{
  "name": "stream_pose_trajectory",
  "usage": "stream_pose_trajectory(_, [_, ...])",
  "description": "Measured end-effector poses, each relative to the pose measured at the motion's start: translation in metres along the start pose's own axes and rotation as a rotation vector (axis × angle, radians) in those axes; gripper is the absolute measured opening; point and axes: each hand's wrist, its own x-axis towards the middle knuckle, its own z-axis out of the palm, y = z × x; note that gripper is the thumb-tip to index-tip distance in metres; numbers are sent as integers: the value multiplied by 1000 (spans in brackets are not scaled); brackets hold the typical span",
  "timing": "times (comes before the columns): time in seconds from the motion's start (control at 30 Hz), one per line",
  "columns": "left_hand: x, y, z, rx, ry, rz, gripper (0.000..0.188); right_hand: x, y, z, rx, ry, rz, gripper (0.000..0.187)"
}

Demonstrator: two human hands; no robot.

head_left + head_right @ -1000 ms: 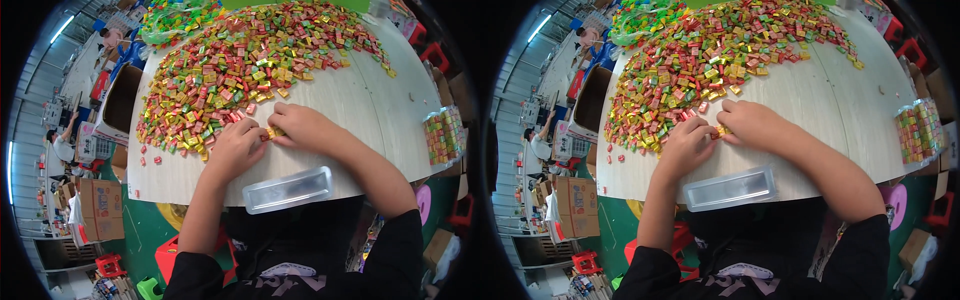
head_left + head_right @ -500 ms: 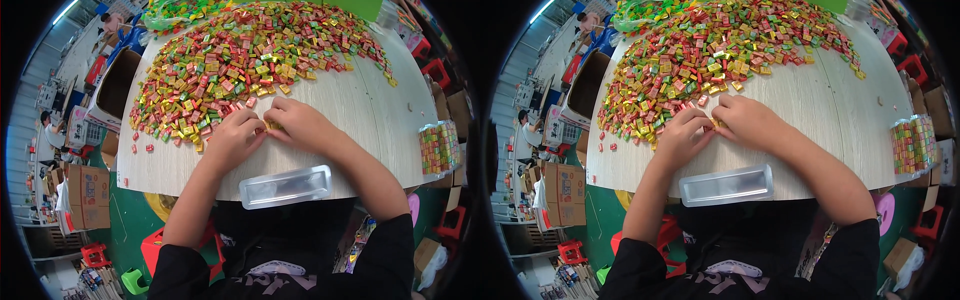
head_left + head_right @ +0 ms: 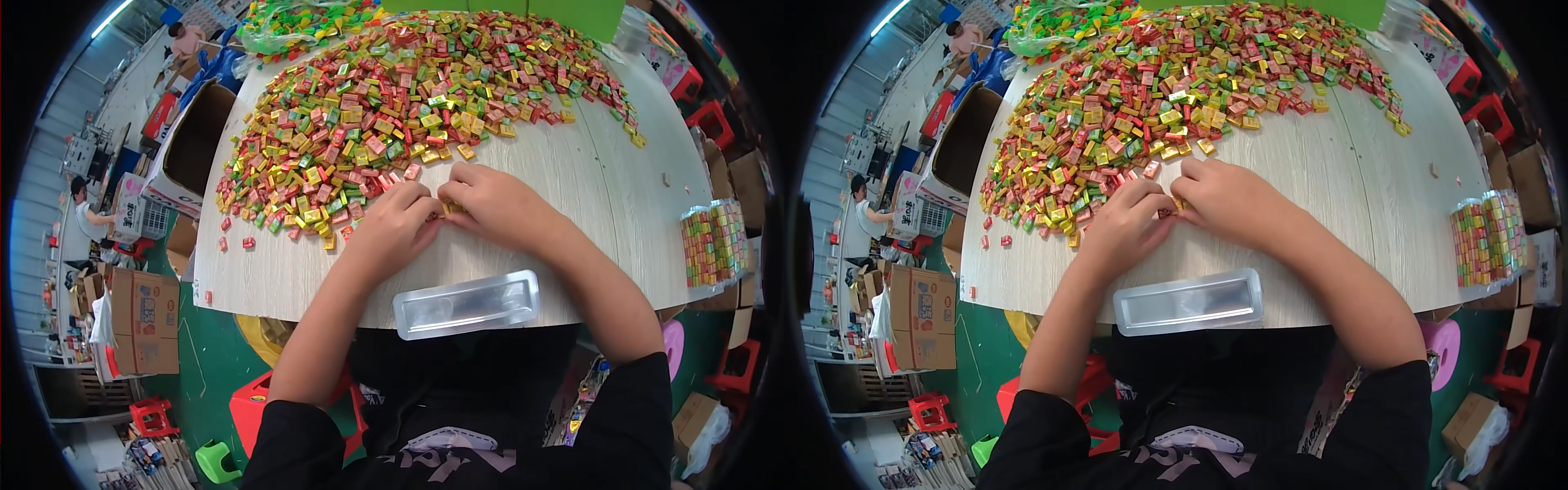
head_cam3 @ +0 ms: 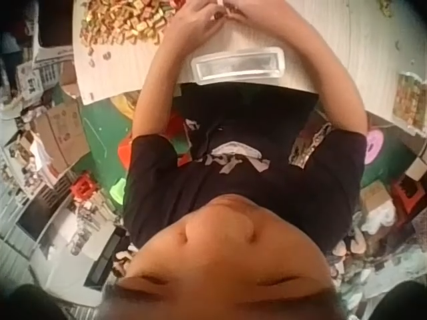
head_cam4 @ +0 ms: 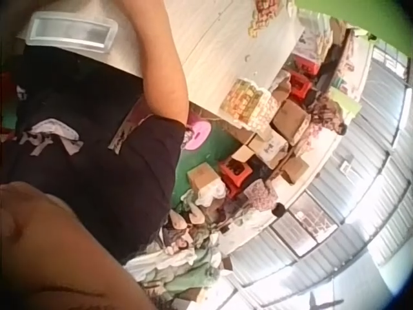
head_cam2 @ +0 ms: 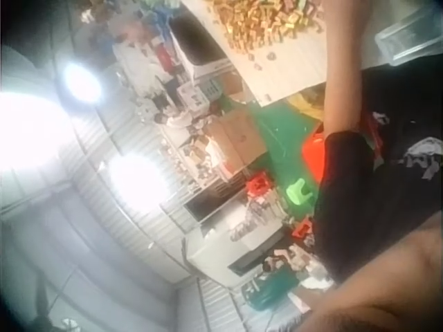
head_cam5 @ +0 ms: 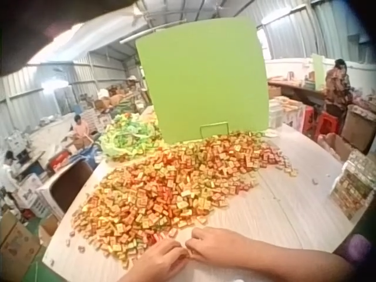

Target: The person is packing small colored toy blocks into a transparent plastic container.

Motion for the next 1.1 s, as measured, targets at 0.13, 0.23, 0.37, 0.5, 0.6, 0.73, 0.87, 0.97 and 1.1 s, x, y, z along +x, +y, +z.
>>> stream_pose_trajectory(0.13, [-2,-2,2,-10,-48,-6,21,-1,-1,11,0,-44,37,24])
stream_pose_trajectory(0.23, [-3,-2,-1,0,-23,8,21,0,-1,9,14,-24,16,24])
stream_pose_trajectory(0.37, [-3,-2,-7,20,77,25,21,4,-6,3,44,54,-10,24])
stream_pose_trajectory(0.5, [-4,-2,-8,14,28,7,22,6,-2,16,34,40,-17,24])
stream_pose_trajectory(0.6, [-2,-1,-7,-32,-70,-68,18,7,0,18,40,-15,-7,24])
stream_pose_trajectory(0.73, [-3,-2,-3,-65,-74,-69,19,3,3,16,57,-16,-15,24])
stream_pose_trajectory(0.87, [-1,-2,-4,-51,-19,-17,21,2,-2,3,65,0,-15,27])
stream_pose_trajectory(0.97, [0,1,-4,-52,-44,-35,22,1,-3,1,64,-29,19,29])
stream_pose_trajectory(1.1, [-1,-1,-3,-76,-136,-76,22,2,1,5,73,-124,72,32])
